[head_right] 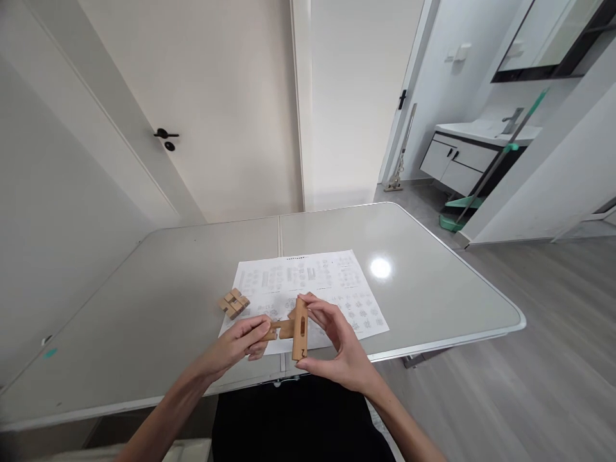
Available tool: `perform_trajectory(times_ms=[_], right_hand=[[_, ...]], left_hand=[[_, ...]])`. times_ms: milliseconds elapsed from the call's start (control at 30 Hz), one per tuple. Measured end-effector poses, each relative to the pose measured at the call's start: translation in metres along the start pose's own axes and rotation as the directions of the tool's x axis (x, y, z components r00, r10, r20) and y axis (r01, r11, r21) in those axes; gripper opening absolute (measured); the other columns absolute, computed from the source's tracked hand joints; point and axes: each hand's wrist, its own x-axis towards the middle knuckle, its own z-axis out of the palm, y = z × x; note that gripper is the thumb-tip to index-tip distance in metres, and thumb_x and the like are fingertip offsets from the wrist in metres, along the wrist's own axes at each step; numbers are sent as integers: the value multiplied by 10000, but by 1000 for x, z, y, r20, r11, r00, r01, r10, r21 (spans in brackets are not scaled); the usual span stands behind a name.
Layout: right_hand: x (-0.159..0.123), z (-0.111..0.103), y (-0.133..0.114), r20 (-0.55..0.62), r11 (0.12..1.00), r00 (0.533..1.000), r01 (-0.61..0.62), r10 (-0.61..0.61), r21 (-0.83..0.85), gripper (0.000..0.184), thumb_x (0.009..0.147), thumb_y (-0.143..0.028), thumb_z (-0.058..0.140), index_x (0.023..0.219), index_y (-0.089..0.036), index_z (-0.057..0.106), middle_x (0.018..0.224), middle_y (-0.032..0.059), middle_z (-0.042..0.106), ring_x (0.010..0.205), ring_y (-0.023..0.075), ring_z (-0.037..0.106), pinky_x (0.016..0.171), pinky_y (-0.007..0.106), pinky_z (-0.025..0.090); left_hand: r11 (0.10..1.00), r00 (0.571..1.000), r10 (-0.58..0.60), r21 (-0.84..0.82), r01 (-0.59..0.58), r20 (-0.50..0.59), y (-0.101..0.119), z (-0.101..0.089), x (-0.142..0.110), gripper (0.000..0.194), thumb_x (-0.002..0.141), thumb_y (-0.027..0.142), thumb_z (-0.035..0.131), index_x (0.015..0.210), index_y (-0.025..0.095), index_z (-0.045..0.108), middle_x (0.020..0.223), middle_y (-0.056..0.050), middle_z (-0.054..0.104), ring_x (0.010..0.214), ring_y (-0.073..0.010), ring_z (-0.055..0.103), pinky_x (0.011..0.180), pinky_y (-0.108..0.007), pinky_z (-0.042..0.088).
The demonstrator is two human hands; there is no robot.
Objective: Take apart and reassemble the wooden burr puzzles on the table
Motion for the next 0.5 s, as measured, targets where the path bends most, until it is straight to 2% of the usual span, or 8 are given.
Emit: perform_trajectory(times_ms=[200, 333, 400, 500], right_hand=[[1, 2, 4, -8, 998, 1000, 22, -21, 64, 719, 778, -327, 902, 1375, -381, 505, 1577, 74, 447, 1523, 330, 353, 1243, 564, 331], [-1, 1, -2, 1, 1000, 1000, 14, -14, -11, 663, 814, -300, 867, 1363, -368, 502, 1597, 81, 418, 1521, 323, 357, 1236, 556, 348], [-5, 0, -6, 29, 998, 1000, 3, -2, -60, 629, 833, -261, 846, 1355, -359, 510, 1611, 86, 399, 1518, 323, 362, 1232, 558, 358], [-10, -1, -11, 36, 998, 999, -14, 17, -58, 731, 756, -256, 919, 1359, -365, 521, 1607, 87, 413, 1506, 344, 382, 1234, 575, 358]], left_hand=[[996, 999, -13, -87, 16, 38, -5, 4, -1, 422, 980, 556, 600, 814, 201, 444, 696, 69, 295, 608, -103, 219, 582, -275, 262], [998, 999, 43, 50, -42, -19, -4, 10, -5, 428, 999, 580, 546, 824, 201, 451, 709, 66, 283, 619, -109, 260, 597, -278, 280], [990, 998, 66, 125, -64, -10, -1, 15, -10, 419, 1015, 580, 509, 840, 202, 461, 712, 64, 292, 612, -109, 270, 596, -280, 276], [993, 999, 46, 109, -49, 26, 2, 21, -14, 429, 1009, 601, 500, 842, 209, 446, 711, 70, 275, 602, -107, 259, 592, -280, 275]])
